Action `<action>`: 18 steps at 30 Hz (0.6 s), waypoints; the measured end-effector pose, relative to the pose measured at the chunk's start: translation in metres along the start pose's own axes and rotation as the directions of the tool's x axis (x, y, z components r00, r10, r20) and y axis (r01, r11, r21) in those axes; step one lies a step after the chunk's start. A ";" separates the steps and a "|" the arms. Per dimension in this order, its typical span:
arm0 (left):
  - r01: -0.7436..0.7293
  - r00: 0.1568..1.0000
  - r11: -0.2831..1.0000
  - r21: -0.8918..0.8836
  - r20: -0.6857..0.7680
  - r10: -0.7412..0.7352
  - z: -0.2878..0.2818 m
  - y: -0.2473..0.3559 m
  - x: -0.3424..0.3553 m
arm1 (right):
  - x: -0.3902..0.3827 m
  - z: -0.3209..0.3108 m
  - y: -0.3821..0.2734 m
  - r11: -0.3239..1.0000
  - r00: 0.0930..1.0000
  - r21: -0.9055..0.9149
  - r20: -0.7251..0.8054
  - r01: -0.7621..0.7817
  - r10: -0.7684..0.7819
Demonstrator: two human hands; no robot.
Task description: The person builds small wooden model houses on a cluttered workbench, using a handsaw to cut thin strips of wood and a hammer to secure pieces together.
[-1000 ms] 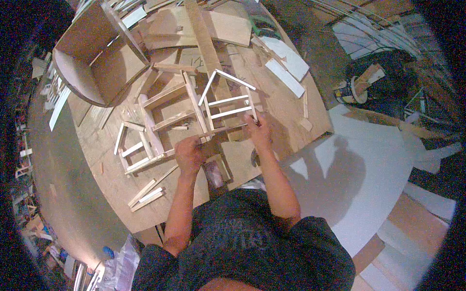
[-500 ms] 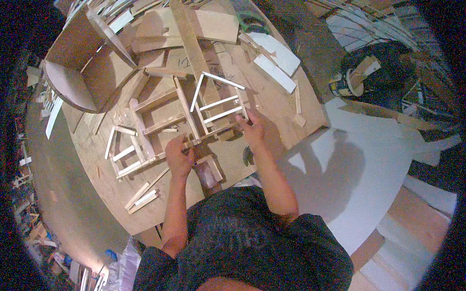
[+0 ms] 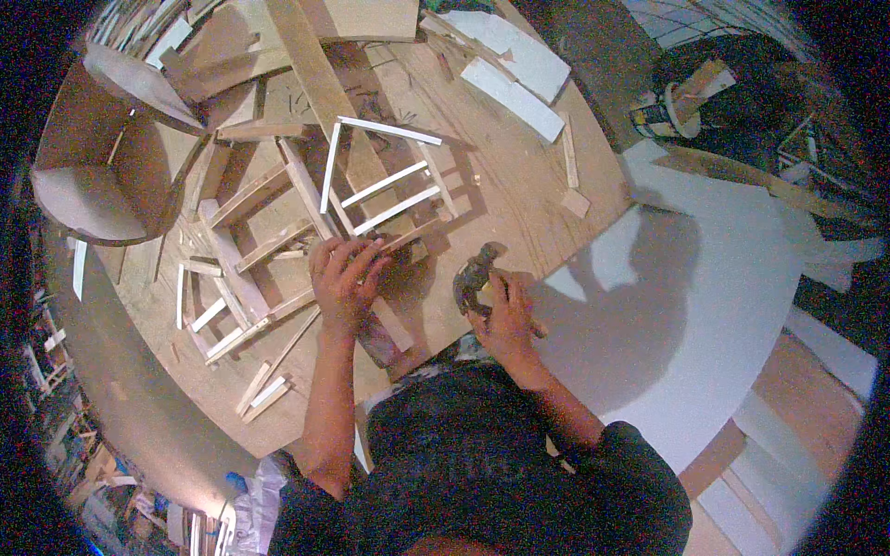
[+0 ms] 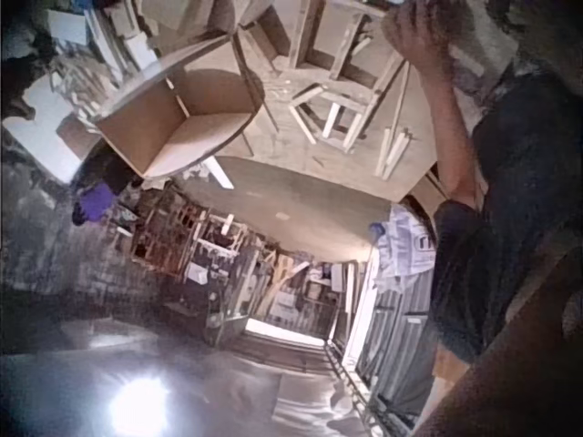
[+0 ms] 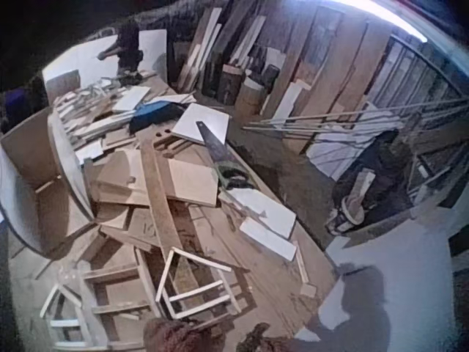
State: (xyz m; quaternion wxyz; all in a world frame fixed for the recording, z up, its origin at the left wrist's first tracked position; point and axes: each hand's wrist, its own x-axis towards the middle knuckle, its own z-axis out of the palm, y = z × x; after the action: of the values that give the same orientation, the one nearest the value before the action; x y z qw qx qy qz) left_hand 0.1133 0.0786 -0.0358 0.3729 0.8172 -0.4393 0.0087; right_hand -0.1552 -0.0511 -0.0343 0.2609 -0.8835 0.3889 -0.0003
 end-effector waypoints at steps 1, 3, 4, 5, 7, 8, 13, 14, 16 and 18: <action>-0.015 1.000 1.000 0.008 0.007 0.015 0.001 0.002 0.005 | -0.001 0.004 0.004 0.999 1.000 -0.039 -0.009 -0.007 0.007; -0.034 0.999 0.999 0.006 0.017 0.034 0.004 0.002 0.011 | 0.000 0.006 0.016 0.999 0.999 0.031 0.003 -0.038 0.037; -0.058 0.998 0.998 -0.015 0.025 0.058 0.006 -0.001 0.013 | 0.001 0.007 0.018 0.992 0.998 0.107 0.016 -0.059 0.058; -0.083 0.996 0.996 -0.037 0.032 0.084 0.008 -0.003 0.013 | -0.001 0.006 0.019 0.992 0.998 0.102 0.011 -0.070 0.069; -0.073 0.997 0.997 -0.038 0.031 0.074 0.000 -0.012 0.008 | 0.012 -0.007 -0.016 0.991 0.972 0.083 -0.203 -0.101 0.116; -0.064 0.997 0.997 -0.041 0.031 0.065 -0.004 -0.015 0.008 | 0.019 -0.008 -0.030 0.992 0.972 0.087 -0.206 -0.096 0.113; -0.093 0.995 0.993 -0.078 0.029 0.095 0.014 -0.017 0.008 | 0.056 -0.007 -0.085 0.894 0.990 0.445 -0.101 -0.044 0.099; -0.095 0.995 0.993 -0.064 0.024 0.097 0.016 -0.018 0.007 | 0.057 -0.007 -0.079 0.898 0.988 0.437 -0.107 -0.052 0.110; -0.105 0.994 0.992 -0.073 0.032 0.108 0.014 -0.019 0.008 | 0.053 -0.003 -0.059 0.964 0.926 0.267 -0.356 -0.024 0.121; -0.113 0.993 0.991 -0.075 0.038 0.116 0.011 -0.021 0.007 | 0.032 0.003 -0.033 0.989 0.928 0.104 -0.346 -0.108 0.138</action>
State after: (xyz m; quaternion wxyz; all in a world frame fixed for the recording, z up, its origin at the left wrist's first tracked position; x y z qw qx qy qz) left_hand 0.1297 0.0738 -0.0543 0.3918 0.7767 -0.4931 -0.0032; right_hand -0.1091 -0.0532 -0.0284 0.2230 -0.8314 0.4837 -0.1584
